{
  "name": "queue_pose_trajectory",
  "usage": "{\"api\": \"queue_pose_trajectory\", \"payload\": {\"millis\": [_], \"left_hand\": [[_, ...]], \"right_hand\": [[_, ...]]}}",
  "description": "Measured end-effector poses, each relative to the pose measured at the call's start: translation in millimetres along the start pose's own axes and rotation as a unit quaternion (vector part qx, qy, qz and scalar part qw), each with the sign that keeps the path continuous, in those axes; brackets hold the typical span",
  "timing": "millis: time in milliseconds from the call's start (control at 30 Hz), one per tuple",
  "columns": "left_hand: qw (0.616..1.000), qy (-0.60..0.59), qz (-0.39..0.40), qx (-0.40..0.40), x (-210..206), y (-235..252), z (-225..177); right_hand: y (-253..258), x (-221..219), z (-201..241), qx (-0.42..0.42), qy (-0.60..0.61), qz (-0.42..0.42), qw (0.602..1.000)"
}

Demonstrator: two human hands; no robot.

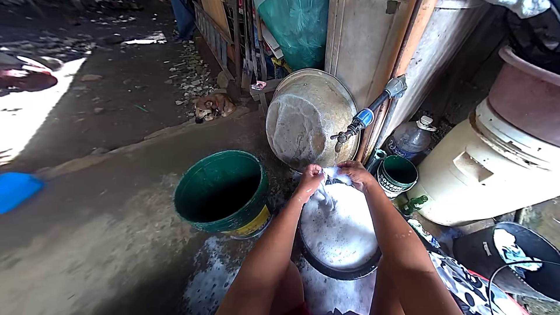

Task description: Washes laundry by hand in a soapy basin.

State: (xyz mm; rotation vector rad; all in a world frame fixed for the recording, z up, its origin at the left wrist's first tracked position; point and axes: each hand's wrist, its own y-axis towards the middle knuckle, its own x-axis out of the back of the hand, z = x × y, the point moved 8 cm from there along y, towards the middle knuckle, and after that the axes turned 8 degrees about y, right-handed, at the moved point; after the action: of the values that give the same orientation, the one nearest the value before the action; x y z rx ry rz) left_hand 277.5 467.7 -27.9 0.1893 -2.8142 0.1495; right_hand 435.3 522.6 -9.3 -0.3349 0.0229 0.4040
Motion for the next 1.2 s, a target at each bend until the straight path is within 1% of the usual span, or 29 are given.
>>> {"api": "queue_pose_trajectory", "payload": {"millis": [67,133,200,233,300,333,367,433,500,533,600,667,700,733,767,800,833,867,900,933,967,1000,1033,1133,1200], "left_hand": [[0.995,0.058,0.038,-0.071,-13.1,-3.2,-9.6],[0.987,0.097,0.005,-0.127,-16.4,-3.9,-17.7],[0.981,0.146,-0.025,-0.123,-9.6,-2.3,-18.8],[0.980,0.161,-0.030,-0.115,-6.7,-1.5,-18.5],[0.980,0.172,-0.026,-0.098,-4.1,0.2,-18.2],[0.981,0.166,-0.023,-0.093,-4.4,0.4,-18.2],[0.984,0.152,-0.023,-0.087,-5.2,-0.6,-18.9],[0.990,0.112,-0.030,-0.079,-5.3,-2.4,-21.0],[0.994,0.077,-0.038,-0.069,-2.7,-2.3,-21.5],[0.997,0.042,-0.041,-0.059,-2.0,-1.6,-21.3],[0.994,-0.107,-0.033,-0.013,-3.7,-1.2,-22.0],[0.959,-0.280,-0.038,0.032,-5.4,-2.7,-26.7],[0.940,-0.335,-0.039,0.048,-4.1,-2.1,-28.9],[0.931,-0.358,-0.034,0.059,-1.8,-0.9,-28.5],[0.937,-0.342,-0.017,0.065,-0.4,-0.1,-24.1],[0.957,-0.281,0.018,0.067,-3.2,-0.1,-15.5],[0.978,-0.187,0.069,0.064,-10.9,-1.3,-4.6],[0.987,-0.084,0.123,0.061,-21.6,-4.2,6.1],[0.983,0.011,0.170,0.067,-33.2,-6.5,19.3],[0.973,0.082,0.199,0.081,-43.4,-8.0,30.9],[0.967,0.117,0.204,0.100,-50.1,-9.2,38.5],[0.968,0.115,0.189,0.121,-53.2,-8.9,40.4],[0.973,0.086,0.167,0.136,-53.9,-8.1,36.5],[0.983,-0.044,0.096,0.152,-46.2,-4.6,15.8],[0.976,-0.164,0.054,0.134,-34.4,-3.9,-2.9]], "right_hand": [[3.5,-8.8,0.7,0.000,0.085,-0.021,0.996],[3.6,-17.7,0.9,-0.016,0.152,-0.031,0.988],[2.9,-18.6,2.3,-0.019,0.210,-0.035,0.977],[1.6,-17.4,4.6,-0.015,0.220,-0.022,0.975],[-2.2,-19.8,11.2,0.003,0.170,0.031,0.985],[-3.9,-22.5,13.2,0.012,0.124,0.045,0.991],[-5.1,-23.9,14.4,0.020,0.076,0.042,0.996],[-1.8,-18.9,12.9,0.030,0.021,-0.003,0.999],[2.8,-10.7,6.7,0.025,0.016,-0.034,0.999],[3.9,-10.2,2.8,0.015,0.007,-0.025,1.000],[2.0,-18.0,-5.4,-0.014,-0.042,0.030,0.999],[0.8,-25.4,-14.9,-0.031,-0.116,0.056,0.991],[1.8,-26.2,-15.3,-0.029,-0.134,0.049,0.989],[3.8,-25.9,-11.4,-0.014,-0.133,0.030,0.991],[5.4,-25.3,-4.8,0.006,-0.119,0.008,0.993],[5.4,-25.5,2.5,0.028,-0.092,-0.004,0.995],[3.8,-26.9,10.1,0.050,-0.064,-0.009,0.997],[2.4,-30.3,17.1,0.069,-0.046,-0.005,0.997],[-0.1,-35.5,23.2,0.080,-0.042,0.010,0.996],[-3.7,-42.2,27.9,0.087,-0.043,0.036,0.995],[-7.9,-49.0,30.4,0.092,-0.048,0.062,0.993],[-11.5,-54.1,31.5,0.099,-0.057,0.084,0.990],[-13.1,-55.1,31.6,0.107,-0.073,0.093,0.987],[-3.9,-34.4,16.6,0.093,-0.142,0.061,0.984],[5.1,-15.9,-6.2,0.061,-0.203,0.046,0.976]]}}
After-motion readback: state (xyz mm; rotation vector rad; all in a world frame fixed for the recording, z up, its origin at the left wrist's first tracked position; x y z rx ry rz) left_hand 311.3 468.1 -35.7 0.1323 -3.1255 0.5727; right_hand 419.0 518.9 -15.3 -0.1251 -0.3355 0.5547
